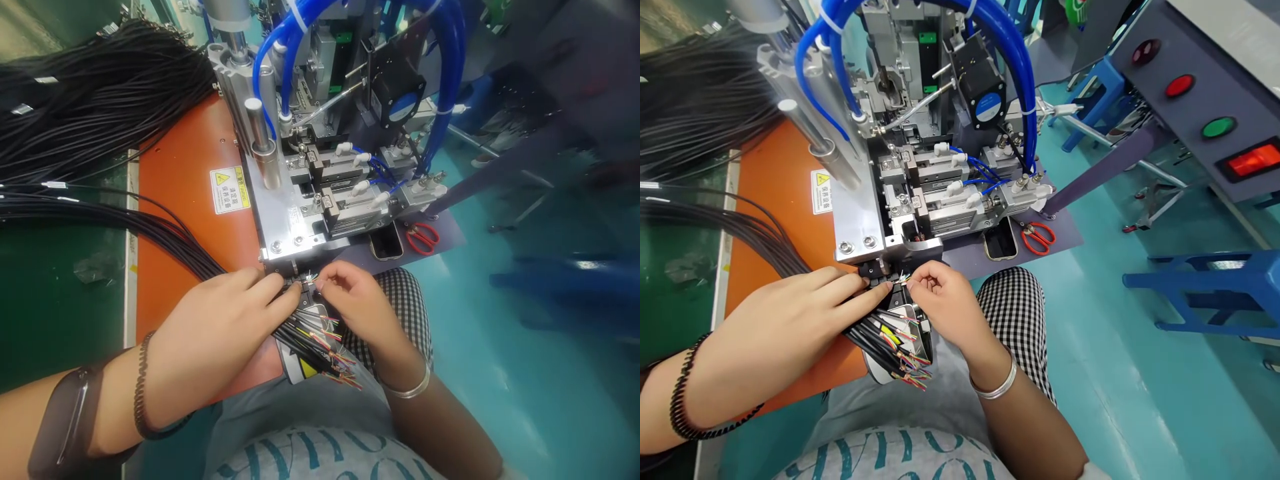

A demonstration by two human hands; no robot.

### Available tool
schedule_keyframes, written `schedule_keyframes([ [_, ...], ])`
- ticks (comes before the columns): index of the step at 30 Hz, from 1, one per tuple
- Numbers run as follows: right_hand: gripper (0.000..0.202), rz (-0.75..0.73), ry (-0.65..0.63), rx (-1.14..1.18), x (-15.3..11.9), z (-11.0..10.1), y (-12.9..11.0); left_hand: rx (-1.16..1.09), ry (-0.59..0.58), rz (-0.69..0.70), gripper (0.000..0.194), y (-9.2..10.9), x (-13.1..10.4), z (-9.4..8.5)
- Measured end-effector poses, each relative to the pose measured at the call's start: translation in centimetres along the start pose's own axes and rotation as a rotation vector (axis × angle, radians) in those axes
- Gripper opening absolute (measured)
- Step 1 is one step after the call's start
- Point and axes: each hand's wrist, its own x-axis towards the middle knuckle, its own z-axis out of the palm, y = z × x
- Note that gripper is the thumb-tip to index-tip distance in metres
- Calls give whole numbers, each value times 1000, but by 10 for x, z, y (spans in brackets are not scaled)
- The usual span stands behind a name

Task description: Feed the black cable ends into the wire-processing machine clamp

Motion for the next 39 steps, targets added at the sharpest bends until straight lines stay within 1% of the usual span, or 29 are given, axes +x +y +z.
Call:
schedule_keyframes([
  [5,6,-17,-41,74,6,-2,11,37,34,-5,42,2,2,1],
  [10,8,-25,-45,147,11,-1,22,80,15,-7,45,4,4,2],
  [13,10,-2,-28,223,9,1,21,90,4,-6,48,5,5,2],
  [16,12,-18,-8,243,4,1,15,88,-4,-1,50,5,4,3],
  [20,7,-55,21,182,1,1,7,92,3,7,52,6,3,3],
  [25,10,-70,62,81,3,2,7,70,8,11,56,6,4,3],
  [29,12,-81,84,-64,2,2,6,72,6,4,60,6,4,4],
  [35,13,-240,111,-371,-3,2,-4,98,38,-6,62,7,4,5],
  [37,13,-272,107,-400,-4,2,-6,107,42,-17,63,8,4,5],
  [39,13,-263,102,-382,-4,3,-6,115,44,-16,63,8,4,5],
])
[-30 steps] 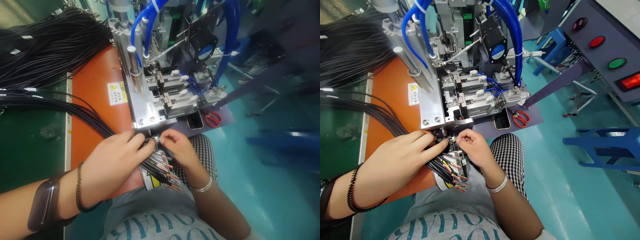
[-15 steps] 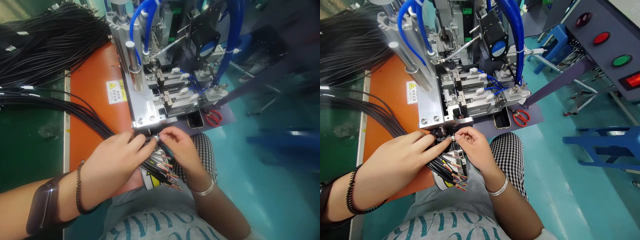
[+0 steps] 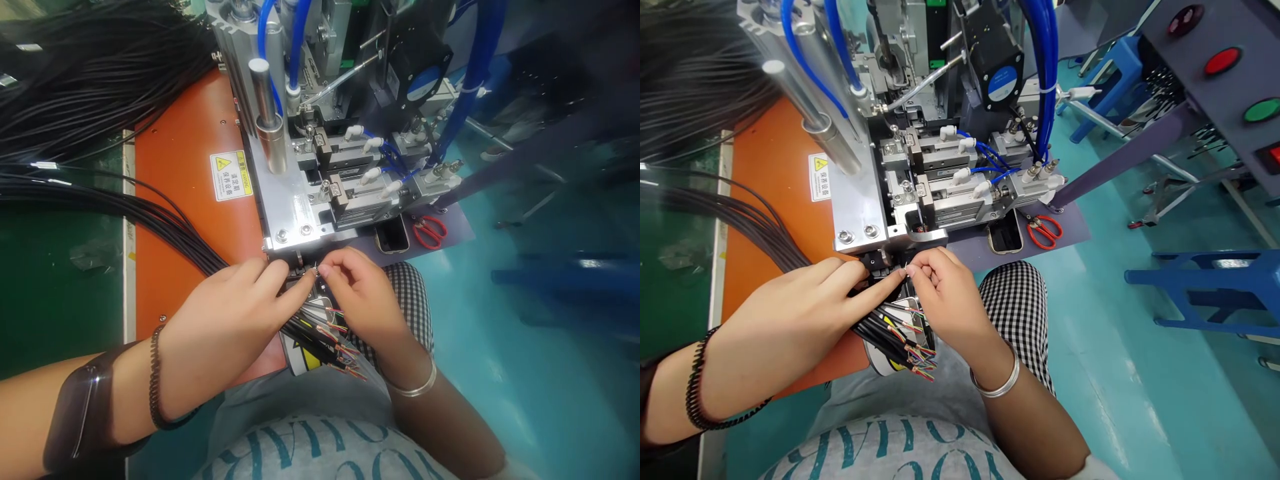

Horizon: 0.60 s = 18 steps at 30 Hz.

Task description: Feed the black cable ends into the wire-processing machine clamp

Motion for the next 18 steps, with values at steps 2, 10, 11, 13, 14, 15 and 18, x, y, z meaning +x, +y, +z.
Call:
schedule_keyframes([
  [2,12,48,-14,49,0,1,2,4,2,1,63,0,0,0],
  [10,13,171,-41,166,2,2,8,16,12,17,63,-1,0,0],
  [11,14,159,-38,151,1,2,7,23,13,15,63,-1,-1,0],
  [13,14,121,-27,114,1,1,4,35,9,10,63,0,-1,0],
  [14,14,100,-21,98,1,1,2,36,4,7,64,0,-1,0],
  [15,13,84,-18,86,1,1,1,34,-2,5,64,0,-1,0],
  [18,13,81,-16,86,2,1,1,27,-15,-1,64,0,-1,0],
])
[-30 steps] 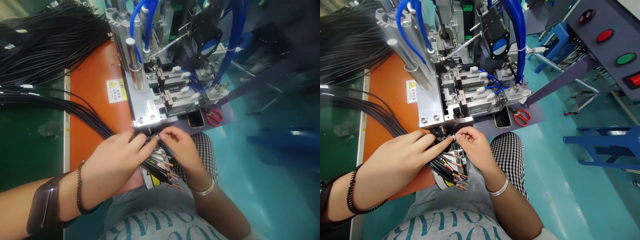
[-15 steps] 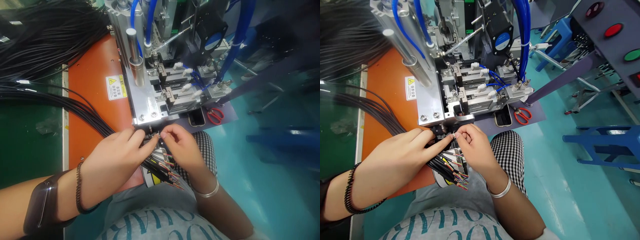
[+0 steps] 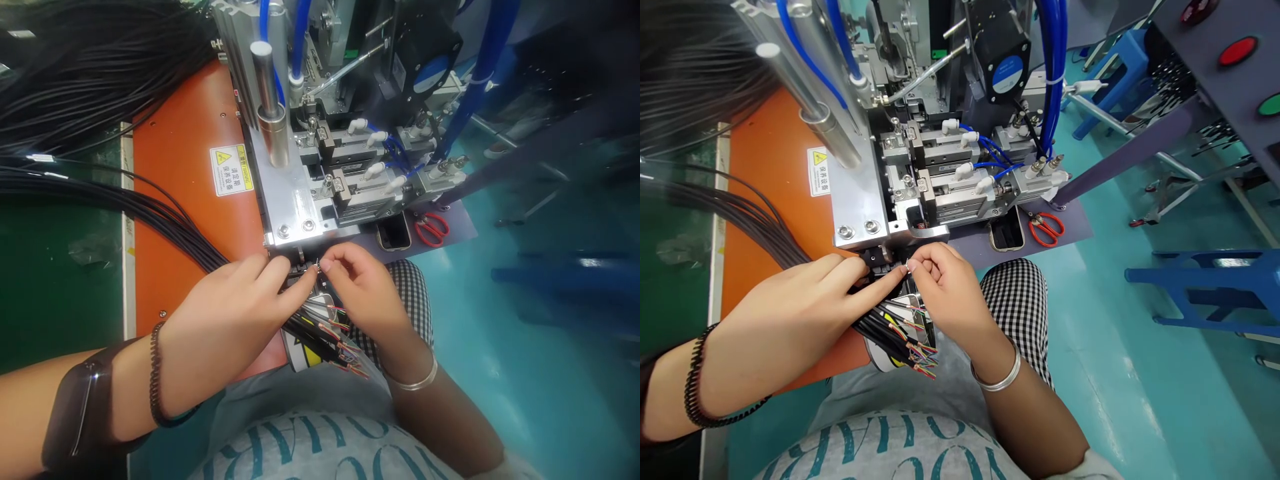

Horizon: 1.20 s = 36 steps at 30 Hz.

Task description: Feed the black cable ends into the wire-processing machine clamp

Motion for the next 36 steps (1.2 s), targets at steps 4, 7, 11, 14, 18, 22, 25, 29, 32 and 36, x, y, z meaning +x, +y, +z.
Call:
schedule_keyframes([
  [4,12,56,-8,46,2,0,3,12,11,-8,62,0,0,-1],
  [7,10,83,-14,84,3,-1,5,14,19,-12,58,0,0,-2],
  [11,11,107,-35,125,5,0,6,15,21,-13,58,1,1,-1],
  [14,11,138,-66,161,6,2,8,23,13,-18,59,2,2,1],
  [18,9,180,-103,285,9,6,13,18,-20,-16,64,2,2,2],
  [22,13,162,-84,343,9,4,15,-44,-10,-13,48,-4,-2,-4],
  [25,13,99,-58,273,8,0,10,-6,30,-46,23,-6,-5,-8],
  [29,13,84,-30,134,8,-2,5,31,43,-65,19,-2,-7,-8],
  [32,11,152,-56,152,10,1,7,8,24,-85,14,3,-6,-5],
  [36,12,223,-86,241,10,6,10,40,27,-67,13,10,-5,-6],
])
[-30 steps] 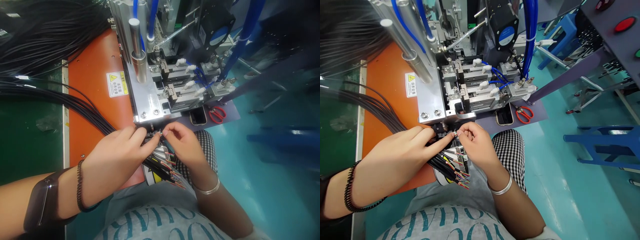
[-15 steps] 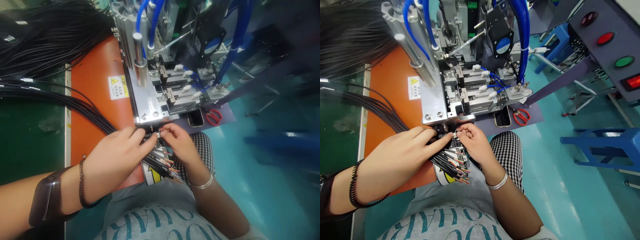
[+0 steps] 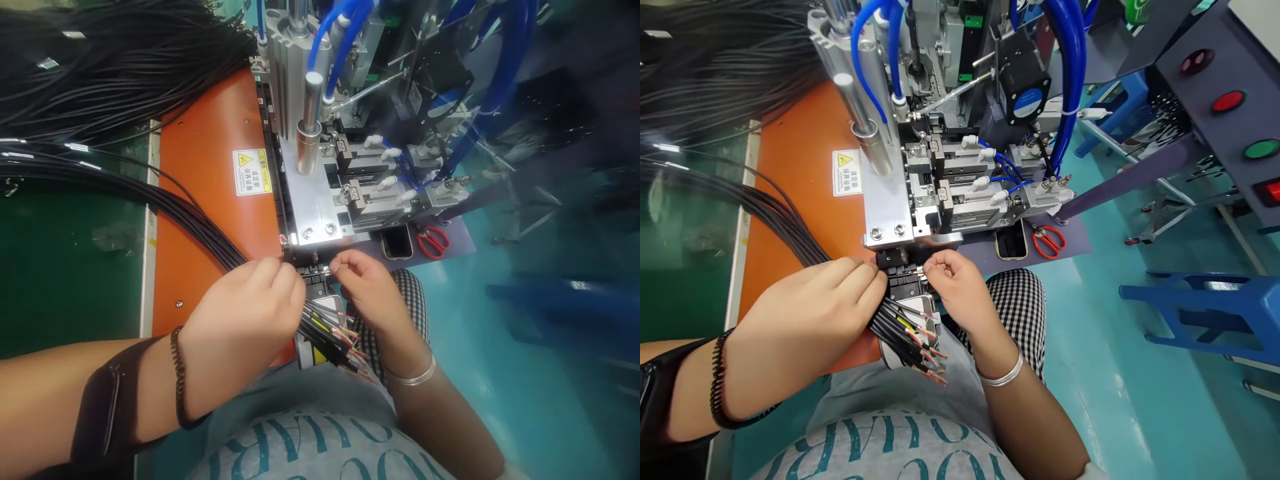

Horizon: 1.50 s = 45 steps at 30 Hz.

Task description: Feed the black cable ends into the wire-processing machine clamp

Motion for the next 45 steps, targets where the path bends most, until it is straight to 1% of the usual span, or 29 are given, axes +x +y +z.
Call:
schedule_keyframes([
  [2,11,-41,35,-47,-3,-1,0,6,-33,6,12,4,-2,-3],
  [3,9,-87,58,-90,-6,-3,0,12,-46,-3,12,6,-3,-4],
  [4,8,-153,70,-146,-9,-5,-1,23,-48,-14,12,7,-4,-5],
  [5,11,-244,55,-209,-13,-9,-3,38,-39,-25,14,8,-4,-6],
  [6,16,-360,1,-276,-17,-14,-5,49,-26,-30,16,9,-5,-7],
  [8,24,-618,-217,-396,-24,-25,-8,42,-7,-36,18,10,-5,-7],
  [9,26,-719,-333,-429,-27,-29,-10,27,-4,-37,18,9,-4,-7],
  [10,27,-789,-415,-440,-29,-32,-11,8,-4,-40,18,9,-4,-7],
  [11,26,-836,-449,-422,-30,-34,-11,-14,-9,-42,18,8,-4,-7],
  [12,26,-863,-438,-388,-30,-34,-11,-36,-18,-46,18,6,-3,-7],
  [14,24,-897,-350,-310,-29,-30,-10,-64,-31,-68,22,3,-3,-7],
  [16,21,-916,-286,-273,-26,-22,-7,-70,-24,-97,27,-1,-3,-6],
  [18,21,-917,-263,-292,-22,-15,-6,-73,18,-98,32,-4,-3,-6],
  [20,23,-921,-249,-317,-20,-11,-5,-102,81,-46,33,-6,-3,-4],
  [23,25,-918,-236,-319,-18,-8,-6,-152,221,56,29,-8,-2,-1],
  [25,24,-899,-220,-308,-17,-8,-7,-169,296,76,27,-9,1,3],
  [26,23,-883,-198,-301,-16,-7,-6,-170,304,73,28,-8,2,5],
  [27,22,-862,-163,-291,-16,-6,-5,-169,291,67,31,-8,4,6],
  [29,19,-809,-64,-248,-15,-3,-2,-171,229,56,36,-8,6,8],
  [31,19,-740,22,-184,-15,-1,3,-198,171,49,37,-8,8,8],
  [33,20,-669,74,-125,-16,1,6,-229,151,33,34,-10,8,7],
  [35,20,-626,115,-90,-18,1,9,-253,166,22,32,-12,8,7],
  [38,19,-651,197,-95,-22,1,8,-278,196,3,20,-14,6,8],
  [41,24,-686,279,-152,-27,1,5,-286,192,-15,13,-15,5,9],
  [43,27,-688,306,-202,-29,2,2,-273,185,-22,10,-14,5,9],
  [45,23,-704,313,-238,-31,2,-1,-252,182,-30,7,-14,5,9],
])
